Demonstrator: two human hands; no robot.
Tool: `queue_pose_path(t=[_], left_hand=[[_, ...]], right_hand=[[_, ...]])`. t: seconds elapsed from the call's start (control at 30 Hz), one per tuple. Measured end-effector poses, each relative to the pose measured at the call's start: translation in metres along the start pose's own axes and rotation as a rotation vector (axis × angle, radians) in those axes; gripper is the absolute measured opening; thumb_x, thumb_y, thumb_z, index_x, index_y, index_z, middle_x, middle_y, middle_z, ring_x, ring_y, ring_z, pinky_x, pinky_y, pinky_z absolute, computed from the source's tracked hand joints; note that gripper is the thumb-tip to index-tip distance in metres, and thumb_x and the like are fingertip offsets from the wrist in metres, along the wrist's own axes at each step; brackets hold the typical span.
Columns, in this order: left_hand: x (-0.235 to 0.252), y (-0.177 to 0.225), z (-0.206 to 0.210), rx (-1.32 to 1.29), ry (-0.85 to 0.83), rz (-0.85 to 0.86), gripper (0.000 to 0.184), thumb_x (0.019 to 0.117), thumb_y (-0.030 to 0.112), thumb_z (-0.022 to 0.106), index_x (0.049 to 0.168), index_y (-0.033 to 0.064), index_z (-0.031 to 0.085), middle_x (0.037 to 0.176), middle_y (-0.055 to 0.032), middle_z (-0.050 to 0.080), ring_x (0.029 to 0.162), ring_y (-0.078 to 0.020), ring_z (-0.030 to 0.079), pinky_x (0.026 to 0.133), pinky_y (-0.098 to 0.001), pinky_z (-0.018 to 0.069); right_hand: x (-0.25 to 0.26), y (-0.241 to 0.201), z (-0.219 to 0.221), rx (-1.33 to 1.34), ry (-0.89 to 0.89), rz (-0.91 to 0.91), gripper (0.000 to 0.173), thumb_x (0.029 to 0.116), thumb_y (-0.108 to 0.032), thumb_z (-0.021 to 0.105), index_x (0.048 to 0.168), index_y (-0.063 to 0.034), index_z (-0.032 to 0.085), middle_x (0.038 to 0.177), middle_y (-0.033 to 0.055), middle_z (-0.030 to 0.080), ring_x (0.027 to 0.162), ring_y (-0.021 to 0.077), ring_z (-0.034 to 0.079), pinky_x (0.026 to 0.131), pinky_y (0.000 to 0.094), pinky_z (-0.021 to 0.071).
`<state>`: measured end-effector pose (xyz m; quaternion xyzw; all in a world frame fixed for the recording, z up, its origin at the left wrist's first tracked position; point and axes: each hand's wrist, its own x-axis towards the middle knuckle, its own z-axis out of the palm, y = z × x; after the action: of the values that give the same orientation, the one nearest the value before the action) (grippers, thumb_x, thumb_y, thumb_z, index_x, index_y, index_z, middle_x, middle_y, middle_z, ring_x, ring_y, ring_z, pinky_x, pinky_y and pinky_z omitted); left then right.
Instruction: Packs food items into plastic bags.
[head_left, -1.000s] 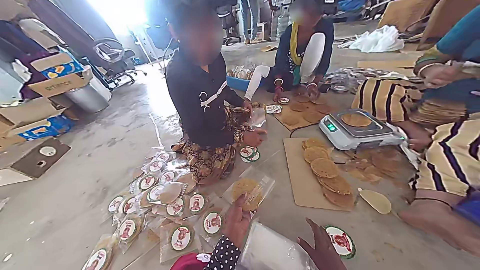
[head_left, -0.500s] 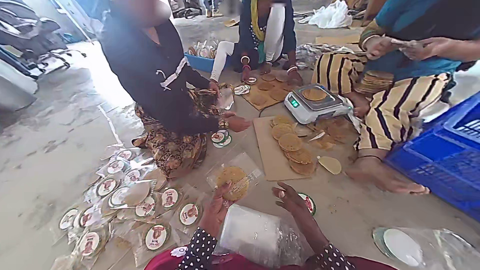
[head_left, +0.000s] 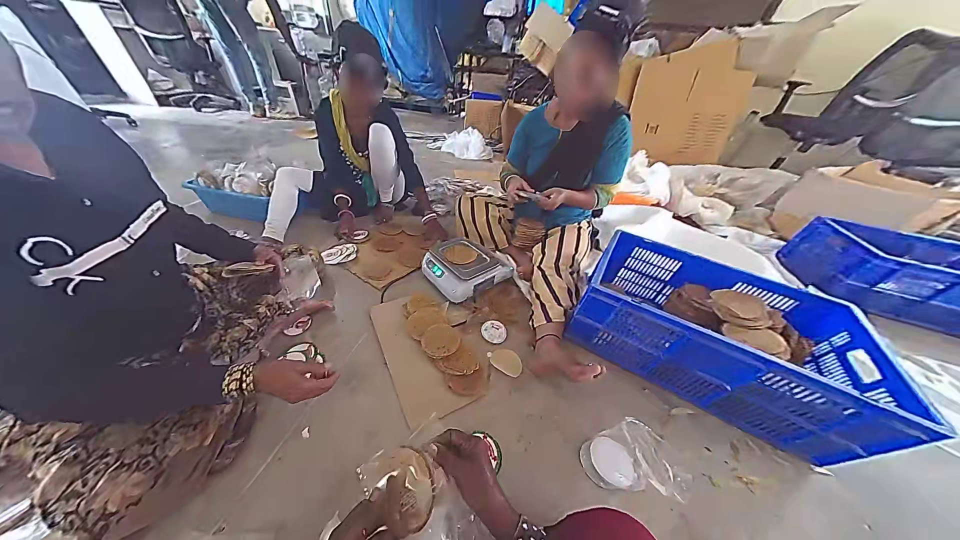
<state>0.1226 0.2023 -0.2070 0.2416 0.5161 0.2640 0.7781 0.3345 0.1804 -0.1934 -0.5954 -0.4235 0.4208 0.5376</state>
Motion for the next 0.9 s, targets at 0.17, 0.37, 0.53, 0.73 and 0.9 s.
queue_pose_path(t=[0.17,0.37,0.53,0.73,0.9], left_hand=[[0.002,0.003,-0.004,0.042,0.078,-0.036,0.05,0.1118,0.04,0.034,0.139,0.0003,0.046,0.111,-0.0187,0.068,0.089,-0.0296,0.072,0.078,-0.0482,0.0596],[0.007,0.004,-0.007,0.01,0.111,0.014,0.043,0.1116,0.036,0.037,0.128,0.0002,0.054,0.098,-0.0152,0.07,0.079,-0.0269,0.072,0.071,-0.0433,0.0611],[0.002,0.008,-0.006,0.014,0.124,0.019,0.044,0.1115,0.036,0.038,0.129,-0.0009,0.055,0.1,-0.0165,0.07,0.08,-0.0273,0.072,0.072,-0.0423,0.0605],[0.004,0.011,-0.008,0.02,0.119,0.006,0.045,0.1112,0.037,0.04,0.129,-0.0015,0.056,0.101,-0.0165,0.07,0.081,-0.0274,0.072,0.073,-0.0422,0.0611],[0.004,0.013,-0.006,0.048,0.134,0.013,0.044,0.1116,0.036,0.039,0.125,-0.0007,0.058,0.1,-0.0148,0.071,0.081,-0.0263,0.073,0.073,-0.0417,0.0612]], right_hand=[[-0.008,-0.029,-0.022,-0.496,0.114,-0.383,0.017,0.0972,-0.017,0.065,0.097,-0.0044,0.077,0.087,0.0076,0.071,0.078,0.0148,0.069,0.073,0.0311,0.0585],[-0.003,-0.032,-0.054,-0.732,0.234,-0.264,0.022,0.1009,-0.011,0.057,0.109,0.0004,0.073,0.092,0.0162,0.074,0.084,0.0312,0.074,0.078,0.0501,0.0587],[0.003,-0.016,-0.062,-0.716,0.267,-0.132,0.028,0.1062,-0.018,0.049,0.112,0.0016,0.069,0.082,0.015,0.07,0.075,0.0289,0.07,0.072,0.0478,0.057],[0.005,0.003,-0.047,-0.598,0.233,0.004,0.026,0.1069,-0.016,0.048,0.11,0.0007,0.068,0.085,0.0114,0.069,0.077,0.021,0.068,0.076,0.0405,0.0564],[0.015,0.033,-0.018,-0.184,0.22,0.196,0.028,0.1084,-0.014,0.048,0.118,0.0076,0.064,0.1,0.0183,0.07,0.09,0.0224,0.069,0.085,0.0408,0.0569]])
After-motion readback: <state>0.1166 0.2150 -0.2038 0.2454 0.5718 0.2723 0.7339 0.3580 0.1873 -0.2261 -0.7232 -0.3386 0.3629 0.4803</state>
